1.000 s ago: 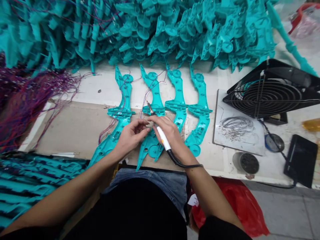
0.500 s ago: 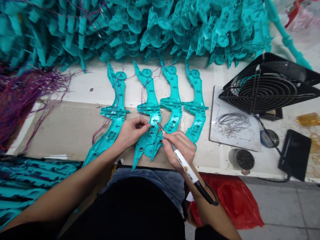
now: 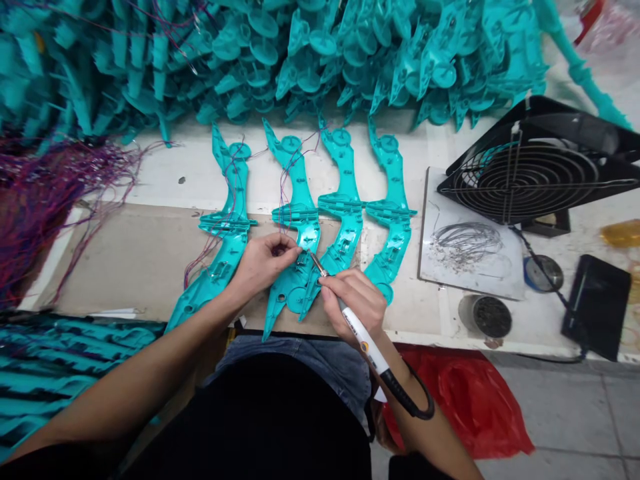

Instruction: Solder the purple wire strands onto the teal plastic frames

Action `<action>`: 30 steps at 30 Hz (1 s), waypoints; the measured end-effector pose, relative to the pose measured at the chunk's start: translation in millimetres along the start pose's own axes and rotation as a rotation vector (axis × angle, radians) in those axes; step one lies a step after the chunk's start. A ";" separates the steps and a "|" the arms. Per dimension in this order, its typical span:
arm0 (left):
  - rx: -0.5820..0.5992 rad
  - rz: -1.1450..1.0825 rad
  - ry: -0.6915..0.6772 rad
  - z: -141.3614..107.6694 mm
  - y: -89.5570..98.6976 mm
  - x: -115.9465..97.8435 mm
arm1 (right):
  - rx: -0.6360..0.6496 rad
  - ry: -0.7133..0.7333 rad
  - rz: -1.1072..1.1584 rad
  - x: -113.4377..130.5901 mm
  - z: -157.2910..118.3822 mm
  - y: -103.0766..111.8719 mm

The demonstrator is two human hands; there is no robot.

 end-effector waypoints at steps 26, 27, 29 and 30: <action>-0.010 -0.032 0.009 -0.6 -1.2 2.6 | -0.045 -0.011 0.016 -2.5 -1.8 1.5; -0.014 -0.033 0.008 -0.9 -1.2 2.7 | -0.045 -0.013 0.018 -2.5 -1.7 1.7; -0.015 -0.035 0.011 -1.2 -1.1 3.6 | -0.045 -0.017 0.018 -2.5 -1.4 2.2; -0.012 -0.033 0.011 -1.3 -1.1 4.3 | -0.043 -0.020 0.016 -2.5 -1.4 2.5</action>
Point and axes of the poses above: each hand's wrist, its own z-axis towards the middle knuckle, its own y-axis out of the back of the hand, x = y × z, the point moved 3 cm from there along z, towards the middle knuckle, and after that the axes turned 12 degrees about -z, right-handed, at the moved point
